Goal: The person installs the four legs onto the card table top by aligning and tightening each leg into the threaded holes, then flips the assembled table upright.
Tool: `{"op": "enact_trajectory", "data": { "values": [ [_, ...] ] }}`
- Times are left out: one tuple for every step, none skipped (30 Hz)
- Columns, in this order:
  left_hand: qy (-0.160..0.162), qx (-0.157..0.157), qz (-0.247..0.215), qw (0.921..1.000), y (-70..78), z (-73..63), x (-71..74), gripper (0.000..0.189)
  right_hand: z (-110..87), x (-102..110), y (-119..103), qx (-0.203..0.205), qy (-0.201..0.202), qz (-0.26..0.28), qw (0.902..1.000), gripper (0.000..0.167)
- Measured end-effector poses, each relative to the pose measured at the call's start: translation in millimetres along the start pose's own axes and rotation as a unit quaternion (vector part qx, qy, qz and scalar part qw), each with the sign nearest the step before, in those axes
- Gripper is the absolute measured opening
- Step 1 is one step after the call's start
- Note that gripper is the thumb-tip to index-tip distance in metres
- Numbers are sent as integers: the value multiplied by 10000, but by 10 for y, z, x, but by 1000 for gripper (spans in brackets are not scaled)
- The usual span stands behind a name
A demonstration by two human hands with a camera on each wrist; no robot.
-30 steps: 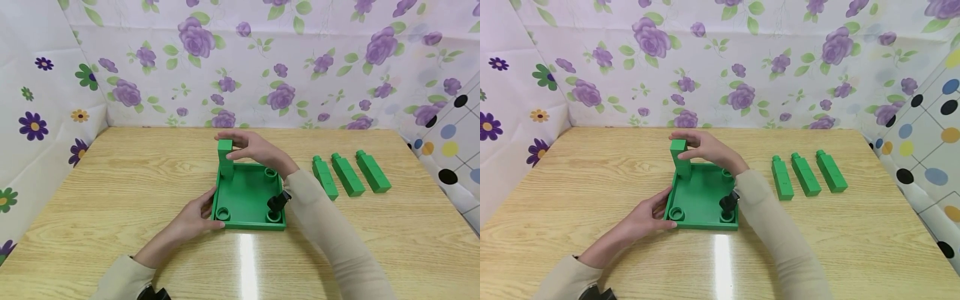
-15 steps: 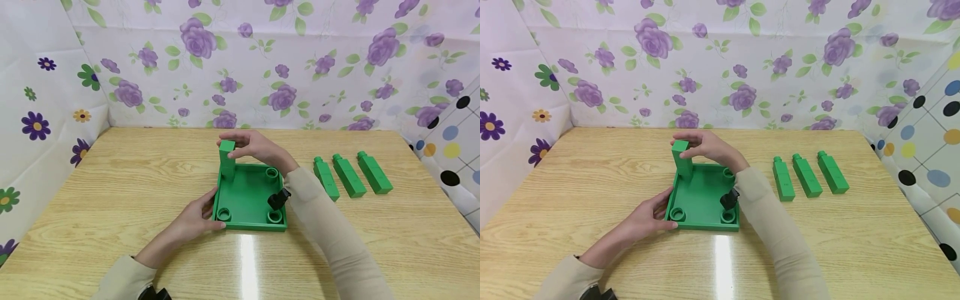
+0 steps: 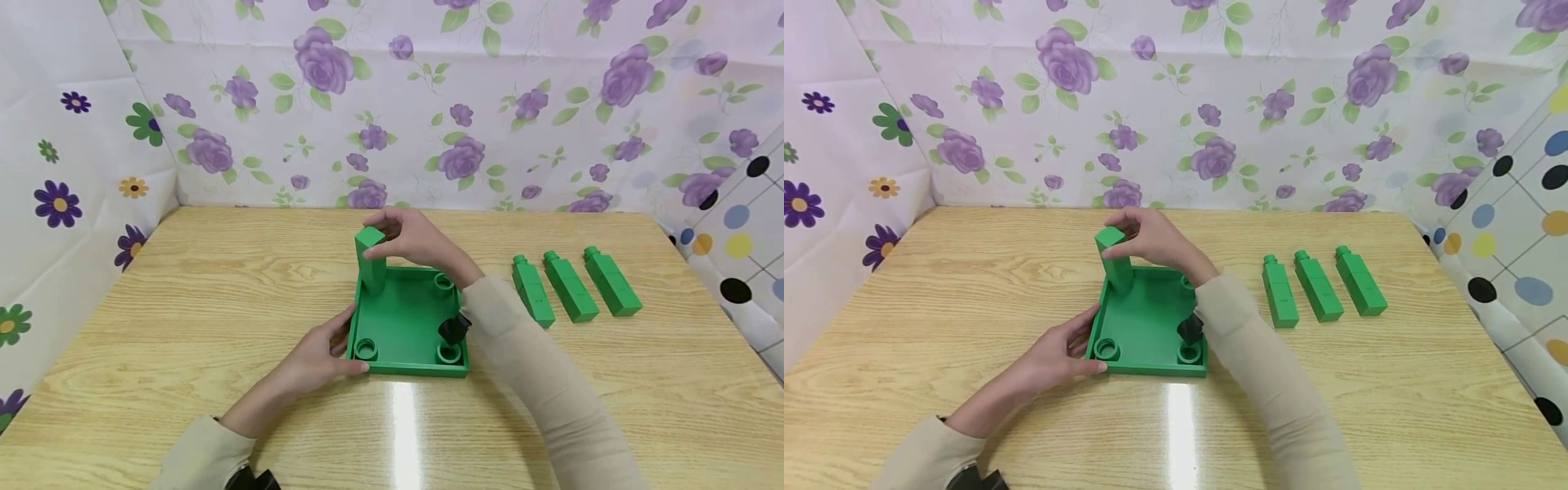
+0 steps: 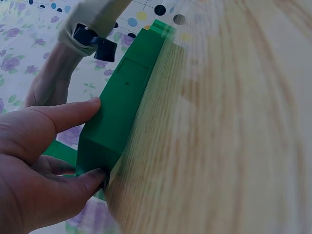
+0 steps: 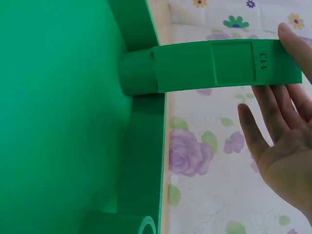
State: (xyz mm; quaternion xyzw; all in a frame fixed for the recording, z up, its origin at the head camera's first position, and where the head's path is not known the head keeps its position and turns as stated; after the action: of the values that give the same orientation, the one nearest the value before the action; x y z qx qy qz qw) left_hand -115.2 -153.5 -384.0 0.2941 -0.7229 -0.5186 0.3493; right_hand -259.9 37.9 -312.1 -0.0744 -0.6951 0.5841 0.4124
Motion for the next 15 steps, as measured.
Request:
{"op": "enact_trajectory", "data": {
  "values": [
    [2, 10, 0, 10000, 0, 0, 0, 96, 1, -13, -7, 4, 114, -158, 9998, 45],
    [2, 15, 3, 10000, -1, 1, 0, 96, 3, -26, -13, 6, 228, -305, 9993, 43],
    [6, 23, 5, 10000, -1, 1, 0, 96, 5, -39, -19, 6, 339, -461, 9984, 41],
    [9, 31, 4, 10000, -2, 1, 1, 96, 7, -54, -28, -2, 445, -613, 9971, 40],
    [9, 35, 4, 10000, -4, 1, 1, 95, 10, -66, -37, -16, 546, -761, 9956, 39],
    [15, 40, 14, 10000, -4, 1, 2, 95, 10, -80, -47, -33, 618, -848, 9945, 40],
    [16, 44, 21, 10000, -6, 1, 3, 95, 8, -92, -57, -68, 687, -918, 9934, 41],
    [7, 46, 19, 10000, -7, 1, 4, 95, 7, -103, -65, -106, 749, -974, 9924, 42],
    [3, 51, 23, 10000, -8, 2, 5, 95, 6, -114, -73, -152, 800, -1020, 9914, 43],
    [-5, 56, 14, 10000, -10, 2, 6, 95, 6, -124, -81, -191, 838, -1046, 9908, 44],
    [-12, 60, 7, 10000, -10, 1, 7, 95, 5, -132, -88, -222, 875, -1080, 9900, 45],
    [-12, 71, 13, 10000, -11, 0, 8, 95, 4, -140, -95, -248, 903, -1104, 9895, 45],
    [-20, 75, -1, 10000, -12, -1, 8, 96, 5, -146, -101, -271, 932, -1127, 9889, 45],
    [-27, 70, -8, 10000, -12, -1, 9, 96, 6, -151, -107, -286, 954, -1143, 9884, 45],
    [-31, 69, -13, 10000, -12, -2, 9, 96, 8, -155, -109, -297, 966, -1146, 9883, 44]
  ]
}}
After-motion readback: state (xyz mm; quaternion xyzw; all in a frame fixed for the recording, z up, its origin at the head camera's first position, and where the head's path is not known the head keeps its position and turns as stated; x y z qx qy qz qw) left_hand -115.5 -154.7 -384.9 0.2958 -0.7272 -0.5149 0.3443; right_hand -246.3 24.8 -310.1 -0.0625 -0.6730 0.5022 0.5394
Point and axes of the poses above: each hand's wrist, its own z-axis towards the middle knuckle, its own x-axis out of the back of the hand, y = z × x, the point moved 1 cm from there along z, towards the middle knuckle, and after that the axes turned 11 degrees about -y, right-handed, at the moved point
